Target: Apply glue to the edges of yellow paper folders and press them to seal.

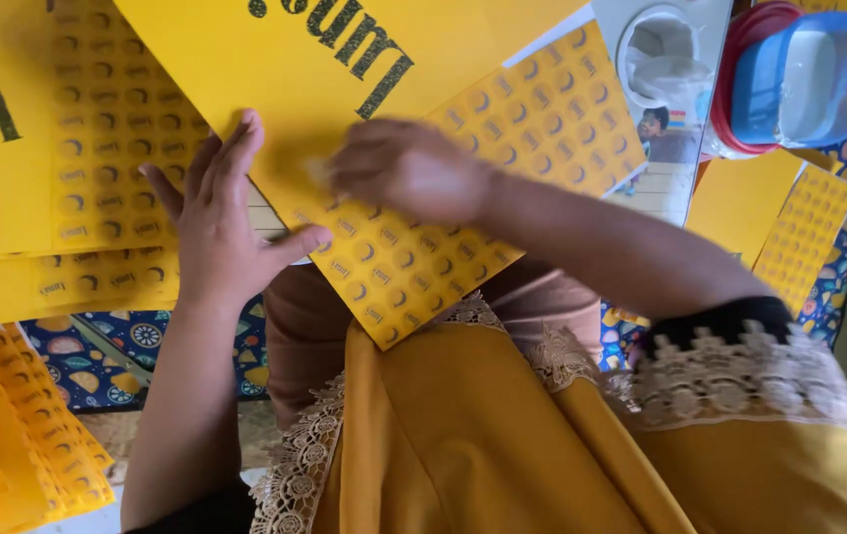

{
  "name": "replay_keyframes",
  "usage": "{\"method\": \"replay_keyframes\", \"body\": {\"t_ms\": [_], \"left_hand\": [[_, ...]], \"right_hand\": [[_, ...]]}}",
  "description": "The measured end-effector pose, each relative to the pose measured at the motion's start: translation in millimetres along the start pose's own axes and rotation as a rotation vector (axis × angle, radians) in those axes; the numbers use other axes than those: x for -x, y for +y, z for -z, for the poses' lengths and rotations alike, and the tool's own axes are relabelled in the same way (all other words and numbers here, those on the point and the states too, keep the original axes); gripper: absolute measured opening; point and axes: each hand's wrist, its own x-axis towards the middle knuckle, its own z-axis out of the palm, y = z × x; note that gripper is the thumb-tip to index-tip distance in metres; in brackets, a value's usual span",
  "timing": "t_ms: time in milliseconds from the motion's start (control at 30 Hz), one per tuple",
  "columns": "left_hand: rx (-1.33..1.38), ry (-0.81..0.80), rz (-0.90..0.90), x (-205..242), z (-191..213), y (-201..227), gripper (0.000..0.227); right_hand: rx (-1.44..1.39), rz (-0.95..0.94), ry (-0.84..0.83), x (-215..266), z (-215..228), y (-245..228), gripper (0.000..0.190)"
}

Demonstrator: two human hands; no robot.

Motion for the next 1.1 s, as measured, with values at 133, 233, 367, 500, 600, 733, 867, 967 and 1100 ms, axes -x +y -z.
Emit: {"method": "replay_keyframes", "body": {"t_ms": [133, 233, 367, 500, 600, 733, 867, 967, 1100], "left_hand": [[0.008, -0.002, -0.016, 1.3, -1.2, -2.5, 0.105], [0.000, -0.005, -0.006, -0.6, -0.2, -0.9, 0.104], [-0.012, -0.024, 0.017, -2.2, 1.1, -0.2, 0.105], [0.006, -0.034, 0.040, -4.0, -1.1, -1.7, 0.109], [0.077, -0.055, 0.107, 5.1, 1.8, -1.2, 0.111], [0.274, 0.126, -0.111, 46.6, 3.2, -19.8, 0.105], [0.502, 0.385, 0.206, 83.7, -1.9, -14.1, 0.108], [0.829, 0.503, 0.269, 84.7, -22.1, -19.7, 0.081], [1.108, 0.438, 0.407, 85.1, -10.6, 12.7, 0.072]], "right_hand": [[-0.075, -0.065, 0.064, 59.0, 39.9, 33.1, 0.028], [0.003, -0.123, 0.077, 93.7, 69.4, 53.6, 0.023], [0.264, -0.147, 0.051, 115.2, 81.5, 67.3, 0.013], [0.321, -0.314, 0.047, 127.7, 72.9, 71.5, 0.013], [0.078, -0.448, 0.150, 110.5, 94.5, 42.2, 0.009], [0.150, -0.664, 0.381, 172.1, 107.9, -19.0, 0.014], [0.536, -0.827, 0.371, 240.3, 86.3, -42.4, 0.024], [0.677, -0.683, 0.320, 255.6, 81.8, -53.0, 0.006], [0.525, -0.858, 0.335, 266.1, 84.0, -55.0, 0.052]]}}
